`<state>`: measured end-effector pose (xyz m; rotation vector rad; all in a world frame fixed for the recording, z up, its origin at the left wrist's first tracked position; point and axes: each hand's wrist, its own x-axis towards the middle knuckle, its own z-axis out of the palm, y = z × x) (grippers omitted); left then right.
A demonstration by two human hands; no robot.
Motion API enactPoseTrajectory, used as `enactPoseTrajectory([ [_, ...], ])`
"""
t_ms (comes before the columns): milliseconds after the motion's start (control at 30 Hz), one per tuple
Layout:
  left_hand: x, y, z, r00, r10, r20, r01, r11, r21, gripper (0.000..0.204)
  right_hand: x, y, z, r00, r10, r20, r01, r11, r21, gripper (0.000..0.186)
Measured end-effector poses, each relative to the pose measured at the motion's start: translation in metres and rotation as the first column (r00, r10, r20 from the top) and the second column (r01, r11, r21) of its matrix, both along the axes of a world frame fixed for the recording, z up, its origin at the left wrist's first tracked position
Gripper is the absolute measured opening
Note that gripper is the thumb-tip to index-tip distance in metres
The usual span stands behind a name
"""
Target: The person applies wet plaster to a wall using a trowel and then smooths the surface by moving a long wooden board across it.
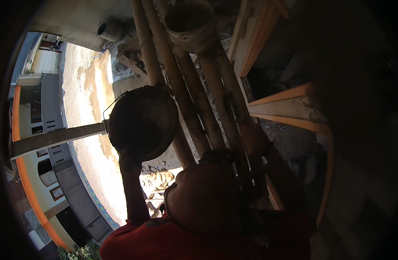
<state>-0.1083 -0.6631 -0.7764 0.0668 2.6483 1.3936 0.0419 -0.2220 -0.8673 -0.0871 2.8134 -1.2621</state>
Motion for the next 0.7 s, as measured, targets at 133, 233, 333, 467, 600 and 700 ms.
enactPoseTrajectory([
  [133,-0.003,0.004,-0.001,0.999,-0.031,-0.028,0.028,0.995,-0.099,0.029,-0.005,0.027,-0.003,0.996,0.056,-0.069,-0.056,0.998,0.006,0.032],
  [233,-0.008,0.013,0.009,0.977,-0.173,-0.124,0.112,0.913,-0.391,0.032,-0.007,0.025,0.001,0.992,-0.113,0.051,0.120,0.978,-0.171,0.028],
  [333,-0.010,0.023,0.023,0.981,-0.173,-0.086,0.118,0.889,-0.442,0.030,-0.005,0.020,0.008,0.986,-0.142,-0.084,0.147,0.987,0.062,0.027],
  [467,-0.008,0.045,0.033,0.986,-0.164,0.036,0.165,0.902,-0.399,0.024,-0.005,0.023,0.053,0.819,-0.476,0.322,0.541,0.826,-0.156,0.035],
  [600,-0.011,0.065,0.010,0.956,-0.286,-0.066,0.283,0.958,-0.046,0.018,-0.022,0.012,0.146,0.790,-0.460,0.406,0.570,0.795,-0.207,0.046],
  [700,-0.007,0.069,-0.056,0.971,-0.237,0.020,0.195,0.844,0.499,0.019,-0.046,0.006,0.198,0.972,-0.221,0.076,0.200,0.953,0.226,0.045],
])
